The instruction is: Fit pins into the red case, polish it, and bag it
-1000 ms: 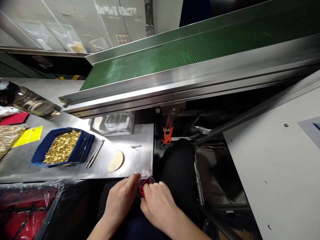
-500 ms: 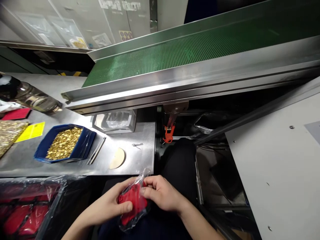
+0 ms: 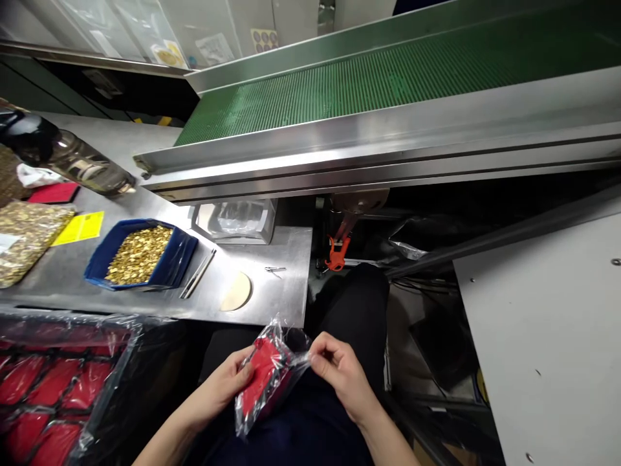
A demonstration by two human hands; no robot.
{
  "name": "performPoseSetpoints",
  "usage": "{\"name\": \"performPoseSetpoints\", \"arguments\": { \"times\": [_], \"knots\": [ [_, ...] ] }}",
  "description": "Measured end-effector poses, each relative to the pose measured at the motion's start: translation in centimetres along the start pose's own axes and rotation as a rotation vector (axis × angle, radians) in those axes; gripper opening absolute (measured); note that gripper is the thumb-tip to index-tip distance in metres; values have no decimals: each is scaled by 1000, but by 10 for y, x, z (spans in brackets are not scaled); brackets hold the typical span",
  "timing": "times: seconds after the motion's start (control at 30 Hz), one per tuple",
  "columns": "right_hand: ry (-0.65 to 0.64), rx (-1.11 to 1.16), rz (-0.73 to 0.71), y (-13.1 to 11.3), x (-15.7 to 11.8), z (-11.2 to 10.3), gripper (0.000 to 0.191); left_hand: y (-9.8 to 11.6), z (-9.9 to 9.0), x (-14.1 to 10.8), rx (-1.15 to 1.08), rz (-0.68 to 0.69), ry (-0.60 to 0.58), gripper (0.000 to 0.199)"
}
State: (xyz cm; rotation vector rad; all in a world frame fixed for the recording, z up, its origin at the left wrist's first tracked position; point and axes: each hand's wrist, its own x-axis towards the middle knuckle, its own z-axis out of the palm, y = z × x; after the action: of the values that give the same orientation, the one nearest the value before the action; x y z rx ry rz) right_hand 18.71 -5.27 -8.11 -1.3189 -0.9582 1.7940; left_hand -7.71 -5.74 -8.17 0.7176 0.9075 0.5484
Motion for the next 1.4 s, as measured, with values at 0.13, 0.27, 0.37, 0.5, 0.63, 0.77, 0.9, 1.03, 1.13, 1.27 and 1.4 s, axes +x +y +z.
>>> {"name": "performPoseSetpoints", "arguments": {
  "times": [0.13,0.27,0.37,0.5,0.63,0.77,0.9,1.03,1.13,1.27,1.4],
  "knots": [
    [211,180,-5,11,2,3,29,1,3,4,28,28,-62,64],
    [-93,-221,-7,-13,-8,9,28,3,0,3,120,72,-42,61],
    [-153,-497,45,-31,-13,16,23,6,-5,3,144,88,-54,64],
    [-11,-403,-8,-28,-10,19,28,7,-8,2,128,99,-106,80],
    [168,-358,-21,-8,-5,13,28,7,-6,1,149,125,-101,87],
    [130,-512,-64,1,-5,7,40,12,-5,-1,221,92,-99,62],
    [-226,-345,46,-5,-1,6,68,18,-8,1,276,40,-147,55],
    [-266,-133,214,-9,3,15,32,16,-12,0,336,68,-171,60],
    [-218,124,255,-6,2,31,28,10,-9,-4,409,153,-109,85],
    [-187,386,321,-2,3,47,28,3,5,-5,393,206,-26,116],
    [-164,173,197,-11,9,41,20,-1,14,-1,205,205,-6,86]
  ]
}}
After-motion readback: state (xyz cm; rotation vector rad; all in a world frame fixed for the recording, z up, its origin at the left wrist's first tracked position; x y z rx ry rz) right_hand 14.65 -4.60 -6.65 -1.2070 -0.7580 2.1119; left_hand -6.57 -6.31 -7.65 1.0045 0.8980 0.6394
